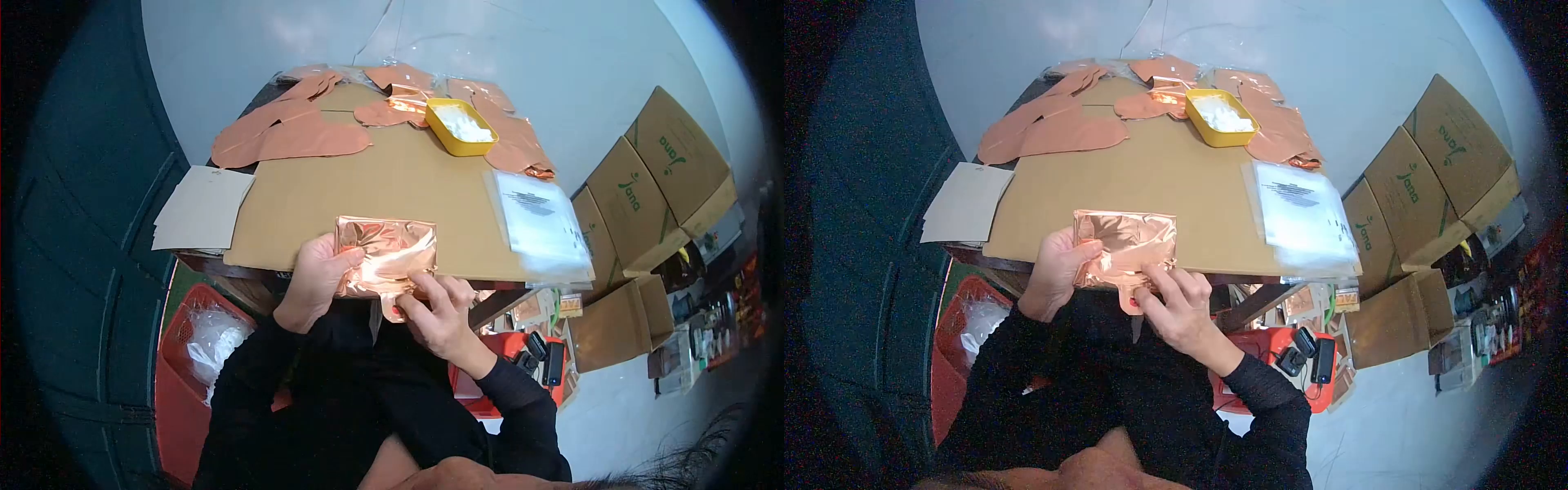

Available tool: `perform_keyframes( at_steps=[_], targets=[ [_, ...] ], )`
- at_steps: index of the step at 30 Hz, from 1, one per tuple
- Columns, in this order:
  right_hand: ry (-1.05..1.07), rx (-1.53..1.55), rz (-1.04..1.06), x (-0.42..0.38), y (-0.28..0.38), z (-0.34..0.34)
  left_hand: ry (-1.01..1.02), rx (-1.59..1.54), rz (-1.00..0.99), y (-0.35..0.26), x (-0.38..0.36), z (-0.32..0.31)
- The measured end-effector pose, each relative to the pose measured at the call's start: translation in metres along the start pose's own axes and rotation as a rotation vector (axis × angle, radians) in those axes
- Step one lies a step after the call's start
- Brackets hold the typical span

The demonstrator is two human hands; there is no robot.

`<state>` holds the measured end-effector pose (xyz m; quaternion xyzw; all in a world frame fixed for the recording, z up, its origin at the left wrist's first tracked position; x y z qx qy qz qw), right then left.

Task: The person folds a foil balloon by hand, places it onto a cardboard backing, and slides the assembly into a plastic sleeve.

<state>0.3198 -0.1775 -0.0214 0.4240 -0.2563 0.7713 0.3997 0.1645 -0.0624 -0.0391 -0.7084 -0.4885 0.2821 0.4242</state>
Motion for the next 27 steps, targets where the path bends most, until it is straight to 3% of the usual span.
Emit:
perform_keyframes(
  at_steps=[7,10,13,19,22,27],
  targets=[
    [0.083,0.035,-0.033,0.01,-0.004,-0.004,-0.007,0.076,-0.038,-0.003,-0.001,0.0],
    [0.041,0.142,-0.144,0.013,-0.014,-0.007,0.001,0.129,-0.075,0.004,0.003,0.005],
    [0.04,0.14,-0.202,0.019,-0.019,-0.007,-0.016,0.207,0.008,-0.006,-0.005,-0.005],
    [-0.018,0.025,-0.251,0.027,-0.019,-0.01,0.019,0.068,-0.047,-0.002,0.0,-0.011],
    [-0.109,0.05,-0.245,0.029,-0.018,-0.009,0.029,0.085,-0.024,0.005,0.005,-0.005],
    [0.05,0.048,-0.018,0.028,-0.022,-0.018,-0.017,0.025,-0.005,0.006,0.012,-0.006]
  ],
)
Point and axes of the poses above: each hand's wrist, its own x-axis towards the middle knuckle, its own z-axis out of the back of the hand, y = z × x, the point moved 5 cm from there along x, towards the middle knuckle, and after that the axes turned 5 degrees about -y, right-handed, at the moved point
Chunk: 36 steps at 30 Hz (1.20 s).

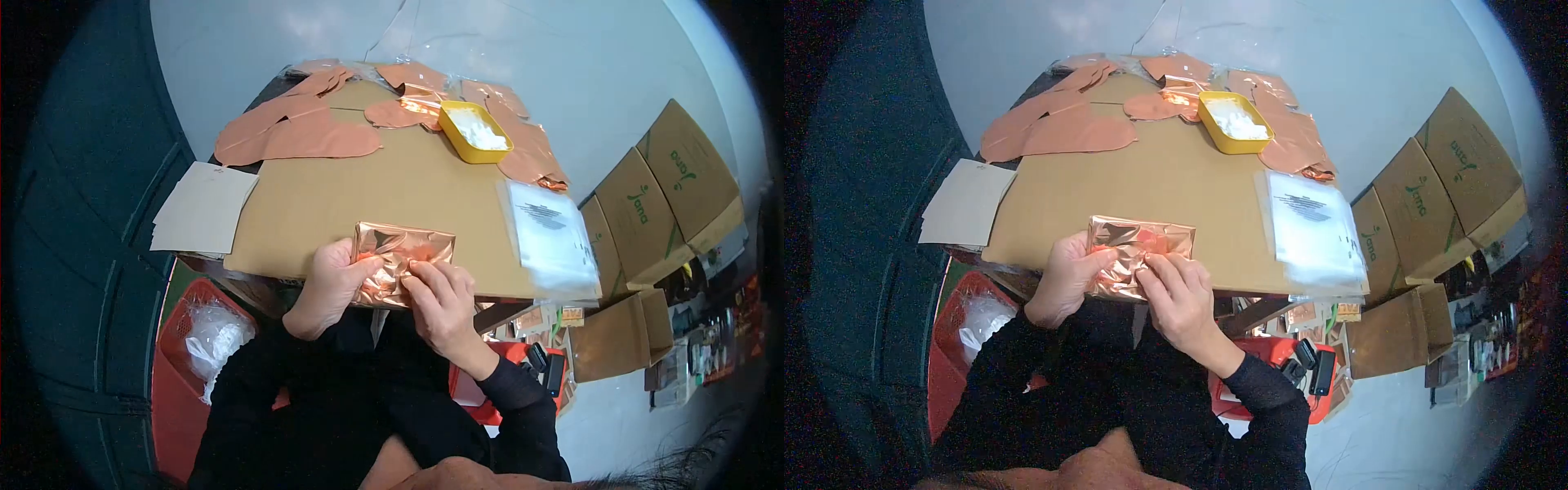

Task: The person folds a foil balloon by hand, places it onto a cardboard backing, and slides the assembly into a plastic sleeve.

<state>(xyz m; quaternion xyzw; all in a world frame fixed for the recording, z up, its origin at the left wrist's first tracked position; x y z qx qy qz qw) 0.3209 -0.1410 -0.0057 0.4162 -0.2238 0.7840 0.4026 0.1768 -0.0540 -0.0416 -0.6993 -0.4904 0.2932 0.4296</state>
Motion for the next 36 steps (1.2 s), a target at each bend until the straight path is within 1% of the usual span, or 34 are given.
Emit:
perform_keyframes(
  at_steps=[1,5,8,10,11,12,17,20,22,24,25,28,30,31,32,34,35,36],
  targets=[
    [0.033,0.005,0.023,0.0,-0.001,-0.003,-0.008,-0.018,0.002,0.0,0.002,0.0],
    [0.155,0.074,-0.048,0.013,-0.001,-0.001,-0.012,-0.027,0.011,0.005,0.015,0.005],
    [0.155,-0.037,-0.001,0.009,-0.008,-0.015,-0.027,-0.099,0.041,0.0,0.018,-0.003],
    [0.176,-0.063,0.011,0.007,-0.013,-0.02,-0.029,-0.041,0.057,0.012,0.026,0.008],
    [0.18,-0.085,0.026,0.008,-0.015,-0.021,-0.062,-0.008,0.086,0.022,0.03,0.013],
    [0.183,-0.109,0.042,0.008,-0.016,-0.023,-0.051,-0.051,0.088,0.017,0.03,0.007],
    [0.207,-0.092,0.078,0.008,-0.02,-0.03,-0.034,-0.138,0.148,0.019,0.035,0.006],
    [0.21,-0.067,0.08,0.013,-0.023,-0.029,0.022,-0.21,0.164,0.015,0.034,0.005],
    [0.206,-0.051,0.064,0.017,-0.028,-0.028,0.005,-0.058,0.138,0.004,0.03,0.014],
    [0.122,0.046,-0.035,0.021,-0.04,-0.017,-0.017,0.089,0.113,-0.013,0.02,0.024],
    [0.082,0.095,-0.087,0.022,-0.048,-0.011,-0.15,0.223,0.112,-0.028,0.011,0.031],
    [-0.012,0.207,-0.434,0.003,-0.081,0.01,-0.23,0.742,-0.407,-0.075,-0.013,0.074],
    [-0.081,0.515,-0.937,-0.005,-0.104,0.019,-0.524,1.17,-0.53,-0.114,-0.034,0.095],
    [-0.163,0.66,-1.07,-0.008,-0.111,0.022,-0.548,1.309,-0.592,-0.126,-0.039,0.107],
    [-0.226,0.804,-1.094,-0.02,-0.125,0.018,-0.569,1.449,-0.654,-0.136,-0.044,0.117],
    [-0.19,1.094,-1.32,-0.043,-0.142,0.015,-0.566,1.776,-0.611,-0.143,-0.047,0.128],
    [-0.271,0.992,-1.355,-0.051,-0.15,0.013,-0.559,1.938,-0.586,-0.146,-0.047,0.133],
    [-0.292,1.014,-1.389,-0.054,-0.15,0.011,-0.506,1.922,-0.494,-0.145,-0.047,0.144]
  ],
)
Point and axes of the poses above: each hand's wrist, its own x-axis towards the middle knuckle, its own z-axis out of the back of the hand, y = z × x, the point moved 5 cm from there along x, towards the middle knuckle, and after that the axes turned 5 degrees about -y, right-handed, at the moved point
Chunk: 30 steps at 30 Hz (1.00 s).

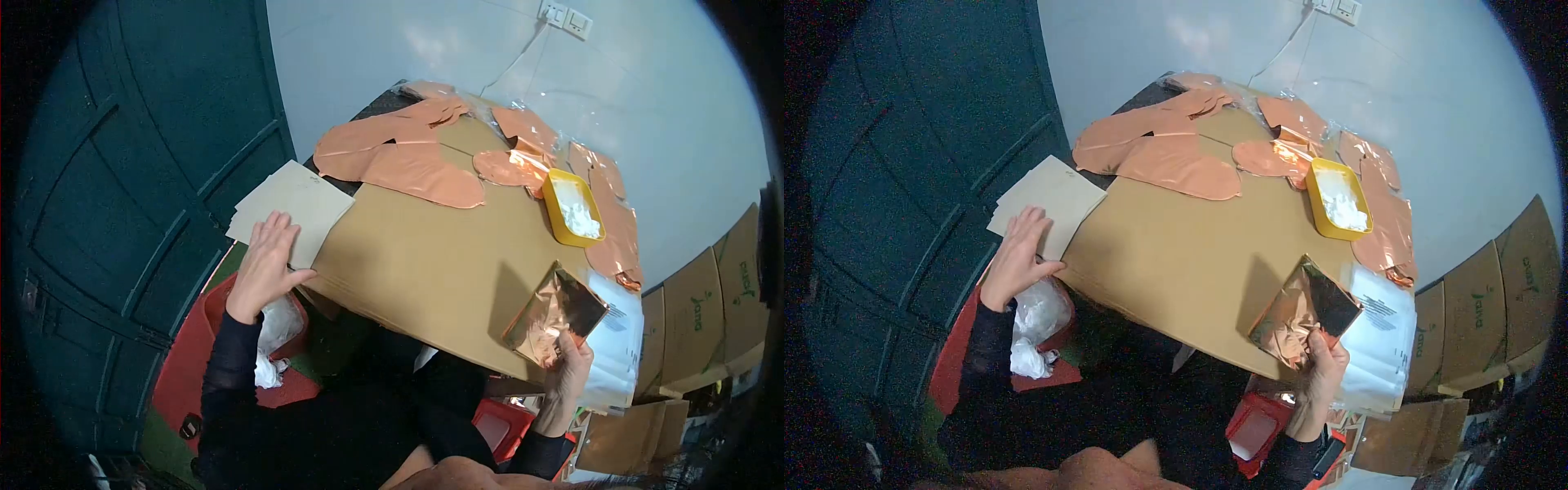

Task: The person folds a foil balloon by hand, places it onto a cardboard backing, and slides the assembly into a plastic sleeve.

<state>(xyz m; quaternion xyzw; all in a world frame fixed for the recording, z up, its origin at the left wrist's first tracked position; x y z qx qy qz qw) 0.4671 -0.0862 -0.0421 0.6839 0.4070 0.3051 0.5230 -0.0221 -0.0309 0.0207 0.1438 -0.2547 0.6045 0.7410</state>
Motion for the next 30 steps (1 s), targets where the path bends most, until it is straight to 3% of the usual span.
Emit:
perform_keyframes(
  at_steps=[2,8,11,18,21,24,30],
  targets=[
    [-0.038,0.066,-0.053,0.0,-0.005,0.003,0.172,-0.057,0.023,0.018,-0.003,-0.016],
    [-0.013,0.163,-0.136,0.008,-0.021,0.019,0.075,-0.134,-0.103,0.02,0.0,-0.01],
    [0.001,0.177,-0.164,0.008,-0.021,0.019,0.03,-0.224,-0.072,0.023,0.003,-0.011],
    [0.05,0.215,-0.156,0.008,-0.022,0.017,-0.039,-0.122,0.003,0.021,0.003,-0.011],
    [0.026,0.273,-0.132,0.009,-0.025,0.018,-0.15,-0.005,-0.093,-0.004,0.015,0.001],
    [0.012,0.315,-0.132,0.007,-0.023,0.015,-0.29,-0.052,-0.334,-0.067,0.028,0.017],
    [0.055,0.429,-0.153,0.009,-0.029,0.02,-0.002,-0.134,-0.763,-0.187,0.021,-0.038]
  ],
)
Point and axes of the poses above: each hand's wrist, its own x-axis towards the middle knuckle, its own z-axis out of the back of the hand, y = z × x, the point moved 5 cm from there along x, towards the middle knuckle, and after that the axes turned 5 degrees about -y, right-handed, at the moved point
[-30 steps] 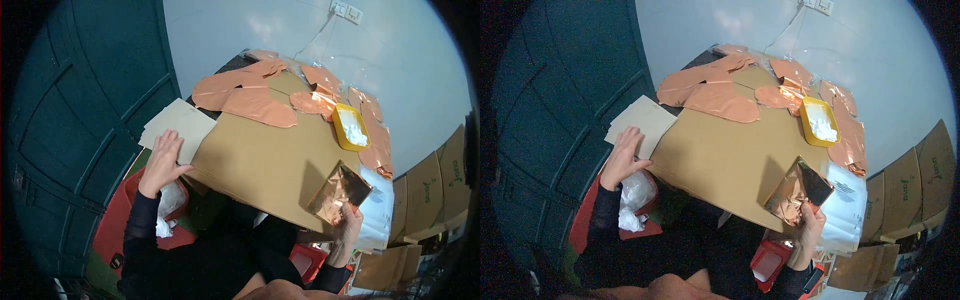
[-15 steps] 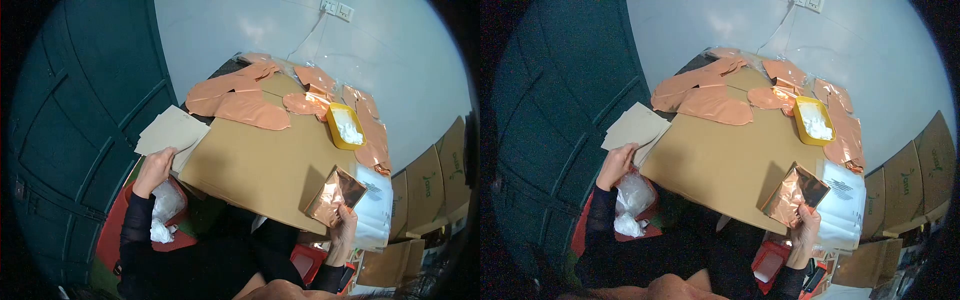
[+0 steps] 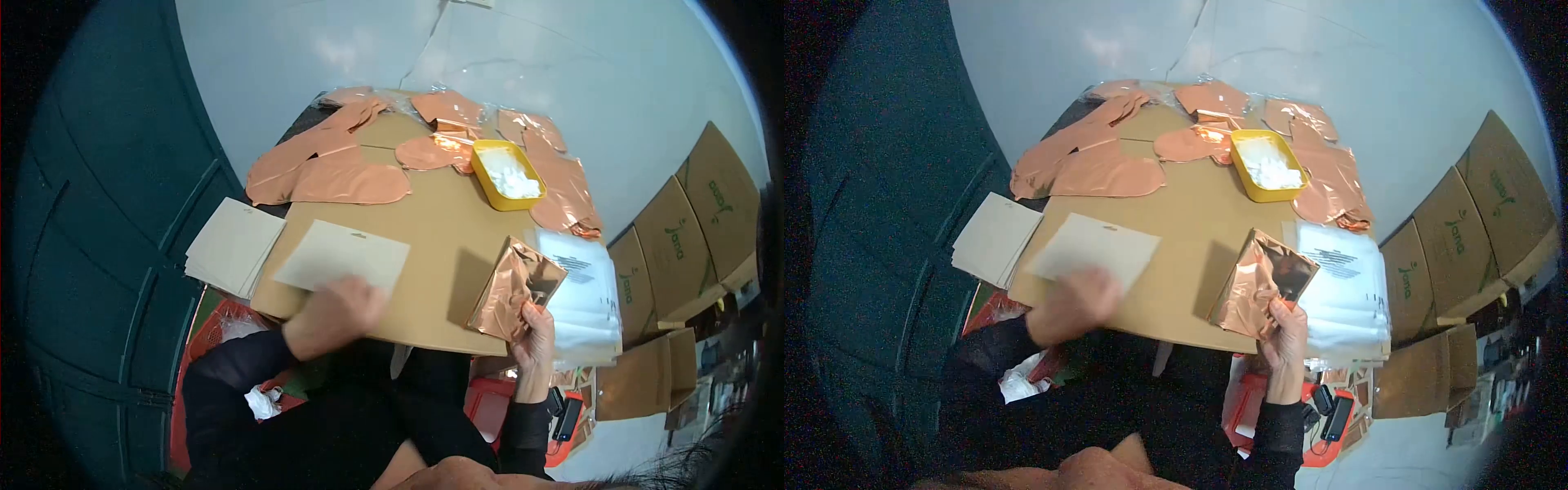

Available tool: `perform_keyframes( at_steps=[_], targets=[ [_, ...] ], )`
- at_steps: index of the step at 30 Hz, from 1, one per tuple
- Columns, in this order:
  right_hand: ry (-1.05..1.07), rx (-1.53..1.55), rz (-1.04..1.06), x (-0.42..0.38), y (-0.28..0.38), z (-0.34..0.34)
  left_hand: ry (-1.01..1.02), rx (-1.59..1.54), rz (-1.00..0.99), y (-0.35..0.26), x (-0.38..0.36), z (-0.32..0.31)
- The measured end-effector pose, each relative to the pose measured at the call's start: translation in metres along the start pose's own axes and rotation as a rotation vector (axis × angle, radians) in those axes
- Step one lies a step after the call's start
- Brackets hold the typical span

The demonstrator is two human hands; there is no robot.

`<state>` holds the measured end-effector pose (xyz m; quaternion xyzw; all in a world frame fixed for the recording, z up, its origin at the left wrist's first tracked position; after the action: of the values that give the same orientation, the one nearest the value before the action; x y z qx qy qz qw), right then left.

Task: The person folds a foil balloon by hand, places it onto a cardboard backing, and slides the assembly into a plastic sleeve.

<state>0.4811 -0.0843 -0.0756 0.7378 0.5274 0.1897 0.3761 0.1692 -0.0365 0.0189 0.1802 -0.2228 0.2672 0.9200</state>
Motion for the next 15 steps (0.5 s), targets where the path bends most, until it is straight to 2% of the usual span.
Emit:
perform_keyframes(
  at_steps=[6,15],
  targets=[
    [0.059,0.098,-0.032,-0.005,0.003,-0.004,0.037,-0.12,-0.223,-0.058,0.038,-0.036],
    [0.098,0.147,-0.058,-0.003,0.001,0.005,0.009,-0.226,-0.346,-0.068,0.056,-0.051]
  ],
)
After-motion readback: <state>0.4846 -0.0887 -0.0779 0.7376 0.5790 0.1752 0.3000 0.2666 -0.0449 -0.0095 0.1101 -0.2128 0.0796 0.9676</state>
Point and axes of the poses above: each hand's wrist, its own x-axis towards the middle knuckle, its own z-axis out of the back of the hand, y = z × x, the point moved 5 cm from there along x, towards the middle knuckle, and after that the axes turned 5 degrees about -y, right-handed, at the moved point
